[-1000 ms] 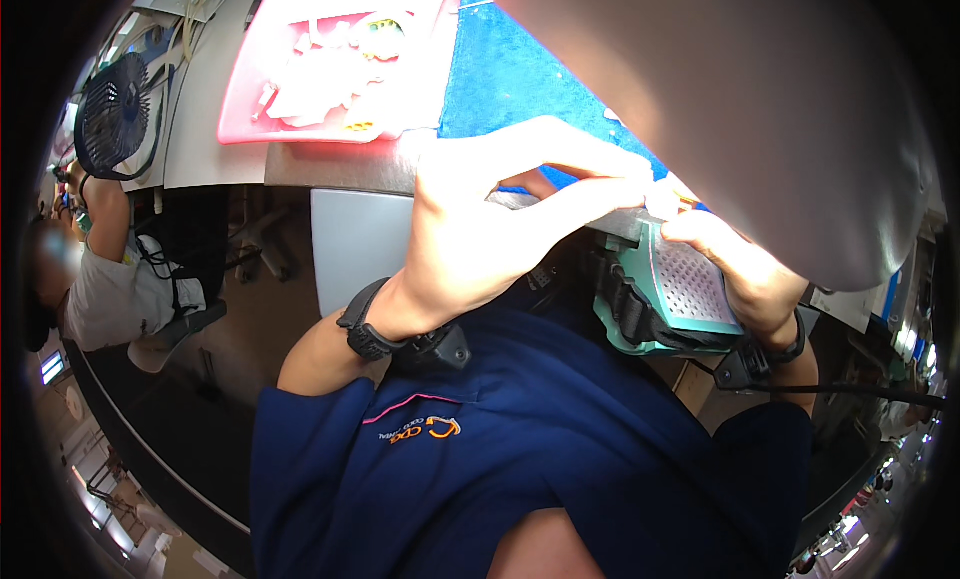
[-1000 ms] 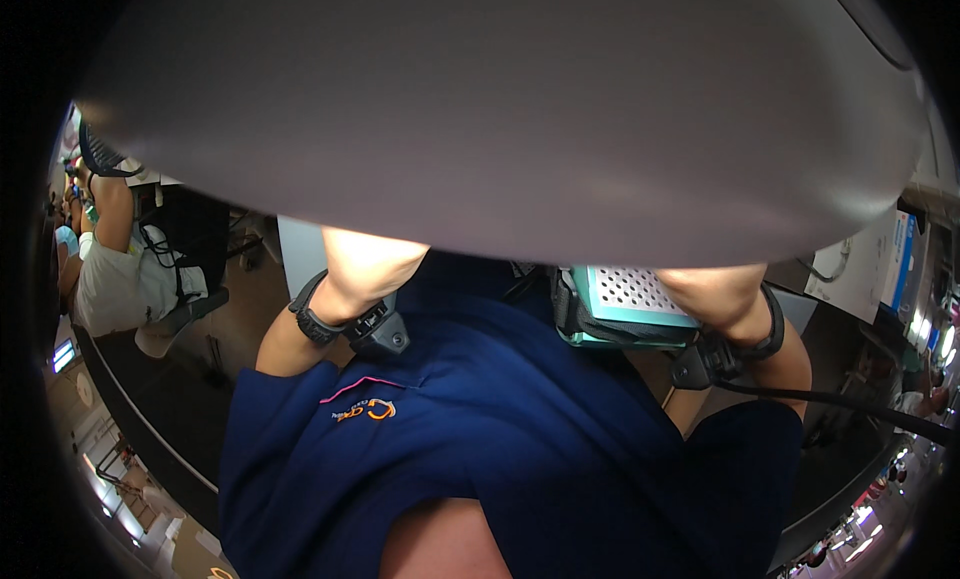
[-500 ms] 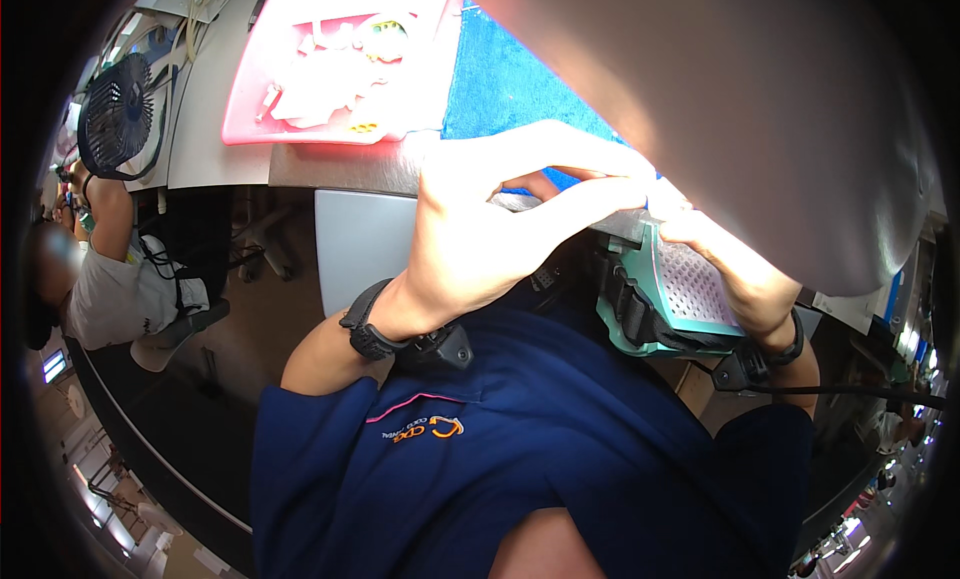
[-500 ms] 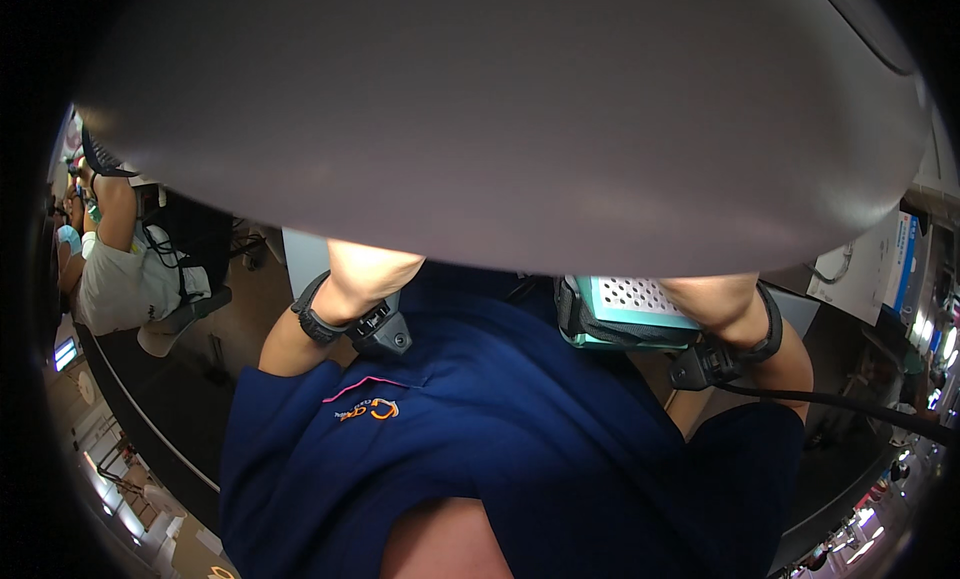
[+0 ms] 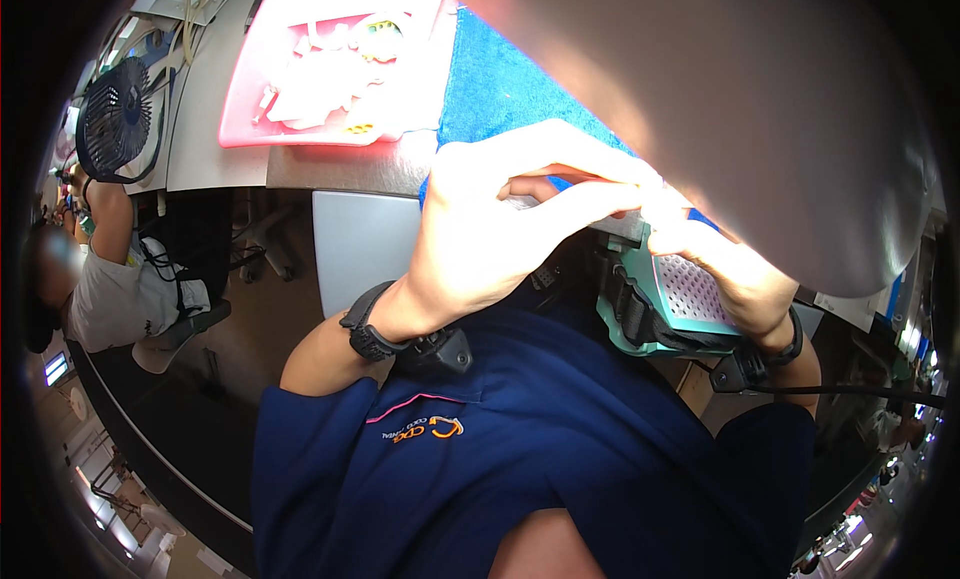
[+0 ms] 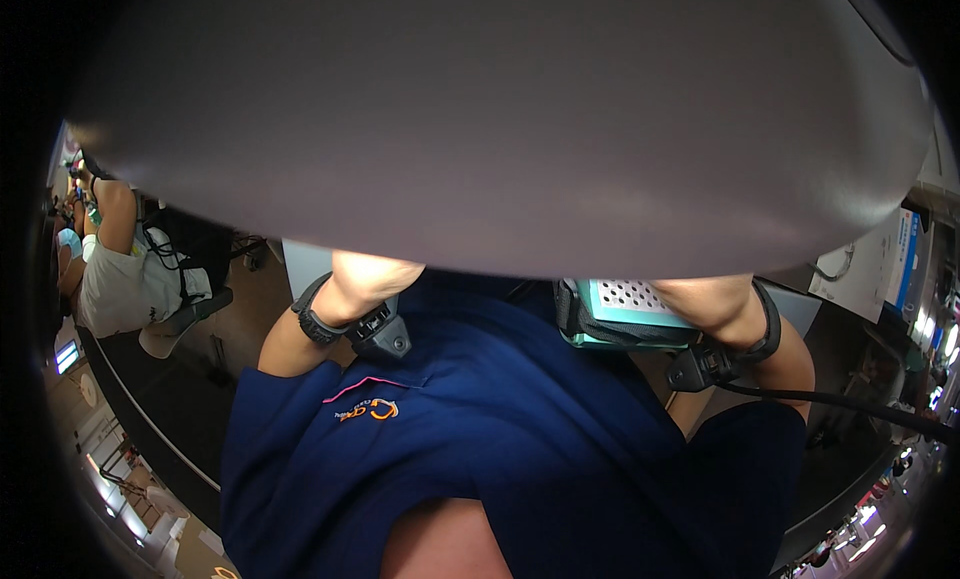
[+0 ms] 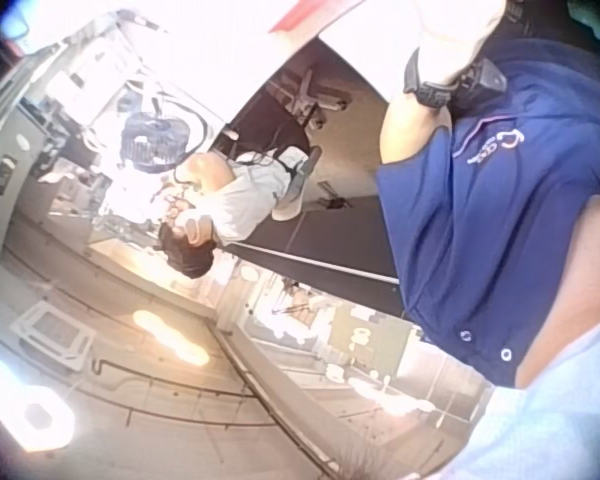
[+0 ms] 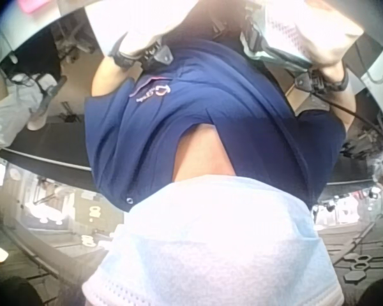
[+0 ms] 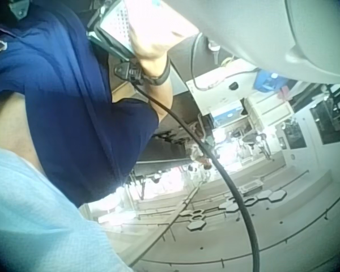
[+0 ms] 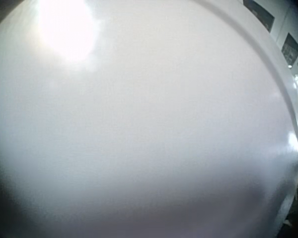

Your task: Polishing and inspecting small white components using a handheld rotary tool at a lab workbench.

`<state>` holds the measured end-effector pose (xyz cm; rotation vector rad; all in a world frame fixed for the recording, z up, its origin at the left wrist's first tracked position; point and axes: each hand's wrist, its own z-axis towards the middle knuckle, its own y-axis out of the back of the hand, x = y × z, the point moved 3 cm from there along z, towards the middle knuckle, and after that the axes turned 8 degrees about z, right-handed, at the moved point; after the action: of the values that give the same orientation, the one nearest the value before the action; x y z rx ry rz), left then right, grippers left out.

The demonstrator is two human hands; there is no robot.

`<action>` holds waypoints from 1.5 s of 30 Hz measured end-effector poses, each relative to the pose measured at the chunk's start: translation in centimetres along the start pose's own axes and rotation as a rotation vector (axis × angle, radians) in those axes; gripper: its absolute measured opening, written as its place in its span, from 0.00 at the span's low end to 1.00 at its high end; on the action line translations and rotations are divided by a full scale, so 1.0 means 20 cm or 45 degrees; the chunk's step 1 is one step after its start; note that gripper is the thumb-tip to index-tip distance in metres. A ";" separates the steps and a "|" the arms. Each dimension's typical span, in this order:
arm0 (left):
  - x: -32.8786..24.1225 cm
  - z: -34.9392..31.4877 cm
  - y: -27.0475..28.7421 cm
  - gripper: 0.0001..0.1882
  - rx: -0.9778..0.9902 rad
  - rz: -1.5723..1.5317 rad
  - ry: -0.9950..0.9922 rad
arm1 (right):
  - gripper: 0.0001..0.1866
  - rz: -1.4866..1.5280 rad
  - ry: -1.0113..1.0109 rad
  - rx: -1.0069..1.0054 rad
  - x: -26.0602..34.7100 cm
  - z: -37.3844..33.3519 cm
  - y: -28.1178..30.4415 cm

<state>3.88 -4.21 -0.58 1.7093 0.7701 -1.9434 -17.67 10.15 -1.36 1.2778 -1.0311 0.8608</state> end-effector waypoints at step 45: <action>0.03 0.00 -0.02 0.07 0.020 -0.041 -0.001 | 0.08 0.130 0.090 0.086 -0.04 -0.02 0.00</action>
<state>3.54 -3.86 -1.21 1.7158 0.7883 -1.9761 -17.82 10.50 -2.06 1.2505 -1.0254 1.0188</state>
